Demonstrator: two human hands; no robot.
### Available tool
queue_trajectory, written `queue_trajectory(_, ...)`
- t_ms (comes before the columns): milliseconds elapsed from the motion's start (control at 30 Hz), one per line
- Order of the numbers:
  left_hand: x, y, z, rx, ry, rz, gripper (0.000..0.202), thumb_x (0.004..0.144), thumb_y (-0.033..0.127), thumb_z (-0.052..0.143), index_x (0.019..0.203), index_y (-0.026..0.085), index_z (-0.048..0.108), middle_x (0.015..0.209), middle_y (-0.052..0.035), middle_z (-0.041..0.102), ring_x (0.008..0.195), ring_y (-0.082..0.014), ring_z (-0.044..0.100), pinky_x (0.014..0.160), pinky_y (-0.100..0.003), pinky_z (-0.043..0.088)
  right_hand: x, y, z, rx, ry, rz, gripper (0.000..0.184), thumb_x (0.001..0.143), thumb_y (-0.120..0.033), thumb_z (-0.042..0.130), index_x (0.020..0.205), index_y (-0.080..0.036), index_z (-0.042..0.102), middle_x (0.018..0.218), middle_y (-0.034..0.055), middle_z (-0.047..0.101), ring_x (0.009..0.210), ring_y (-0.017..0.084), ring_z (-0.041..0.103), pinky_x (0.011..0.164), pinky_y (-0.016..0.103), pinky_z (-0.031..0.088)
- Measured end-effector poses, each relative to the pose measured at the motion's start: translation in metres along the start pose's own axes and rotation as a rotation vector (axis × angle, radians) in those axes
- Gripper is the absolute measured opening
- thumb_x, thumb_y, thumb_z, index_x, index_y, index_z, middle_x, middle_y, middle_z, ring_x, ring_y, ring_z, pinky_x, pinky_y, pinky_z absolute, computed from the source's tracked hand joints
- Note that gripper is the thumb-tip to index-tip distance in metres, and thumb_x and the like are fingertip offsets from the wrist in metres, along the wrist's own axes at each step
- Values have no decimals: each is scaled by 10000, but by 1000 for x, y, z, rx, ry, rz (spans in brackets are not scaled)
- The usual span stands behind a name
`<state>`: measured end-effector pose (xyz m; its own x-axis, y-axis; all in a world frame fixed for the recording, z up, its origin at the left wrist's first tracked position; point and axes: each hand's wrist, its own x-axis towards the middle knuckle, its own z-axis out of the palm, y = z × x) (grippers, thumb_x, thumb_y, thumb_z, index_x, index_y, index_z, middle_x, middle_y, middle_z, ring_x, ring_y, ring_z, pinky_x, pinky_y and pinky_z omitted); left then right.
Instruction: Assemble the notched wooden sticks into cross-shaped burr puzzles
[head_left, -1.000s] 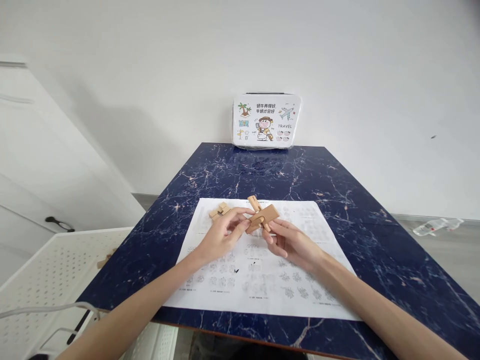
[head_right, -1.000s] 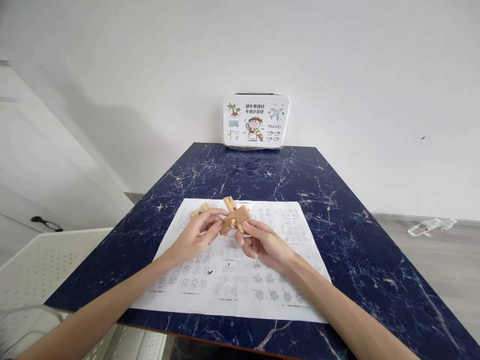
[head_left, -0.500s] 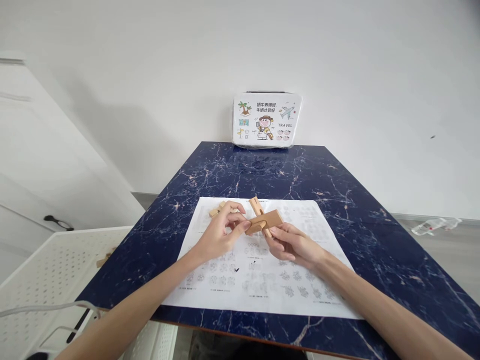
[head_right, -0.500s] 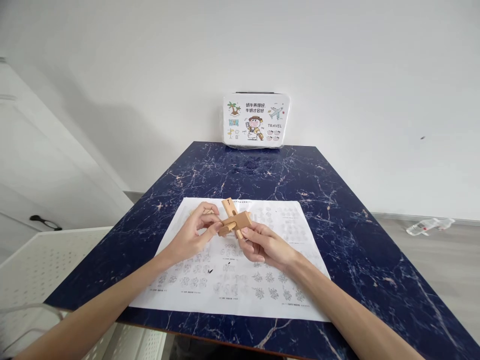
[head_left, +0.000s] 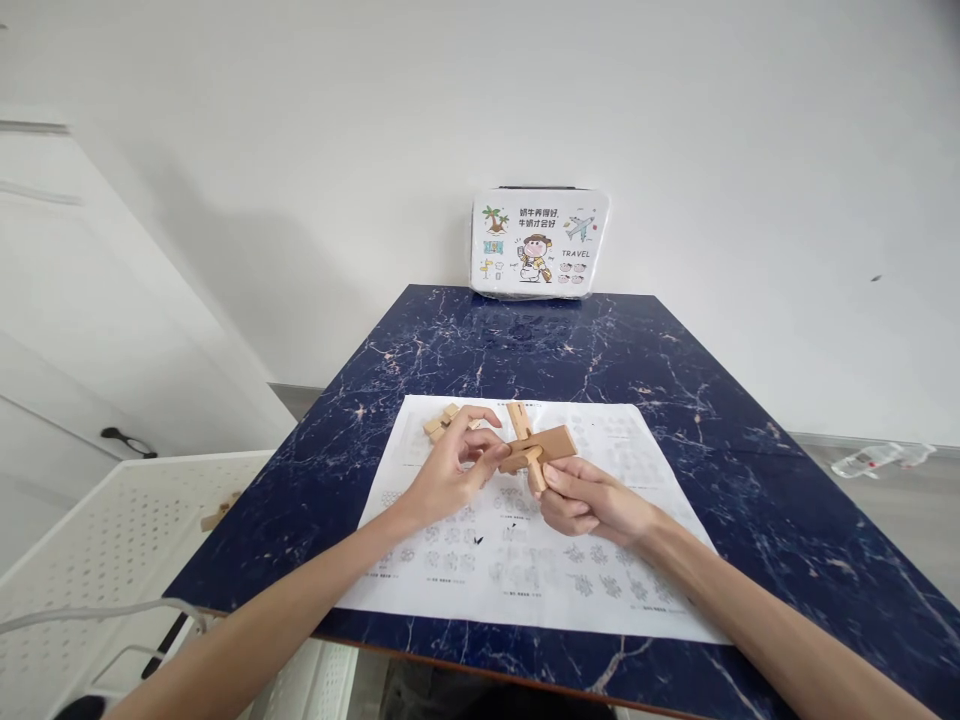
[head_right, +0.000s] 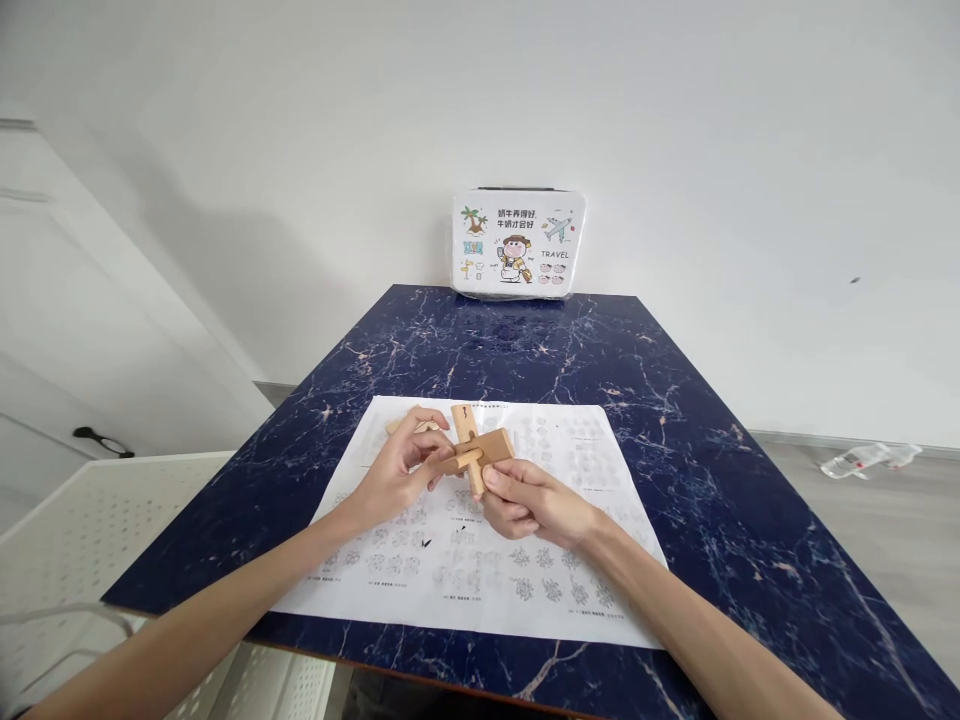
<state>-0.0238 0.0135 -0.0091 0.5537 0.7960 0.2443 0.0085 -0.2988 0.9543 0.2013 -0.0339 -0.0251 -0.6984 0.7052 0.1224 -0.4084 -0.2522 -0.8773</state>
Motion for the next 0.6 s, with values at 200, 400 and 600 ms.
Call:
queue_trajectory(200, 6, -3, -1, -157, -14, 4, 372, 1003, 535, 642, 1143, 242, 460, 724, 43, 609, 557, -112, 503, 541, -244, 429, 0, 0, -1, -16, 10, 3, 240, 1081, -385, 570, 981, -176, 634, 564, -117, 259, 445, 65, 149, 423, 219, 150)
queue_trajectory(400, 10, -7, -7, -57, 24, -30, 349, 1035, 521, 581, 1202, 232, 480, 762, 20, 636, 606, -133, 560, 556, -256, 458, 3, 3, 0, 21, 115, -24, 270, 1069, -404, 586, 941, -175, 652, 527, -106, 304, 438, 72, 180, 435, 240, 174)
queue_trajectory(600, 15, -17, -26, 501, 328, 73, 232, 1040, 359, 551, 1215, 233, 465, 1011, -54, 701, 853, -194, 651, 792, -354, 522, 6, -3, -3, -4, 513, -163, 331, 1000, -487, 690, 909, -171, 654, 569, -95, 287, 486, 76, 165, 455, 249, 187)
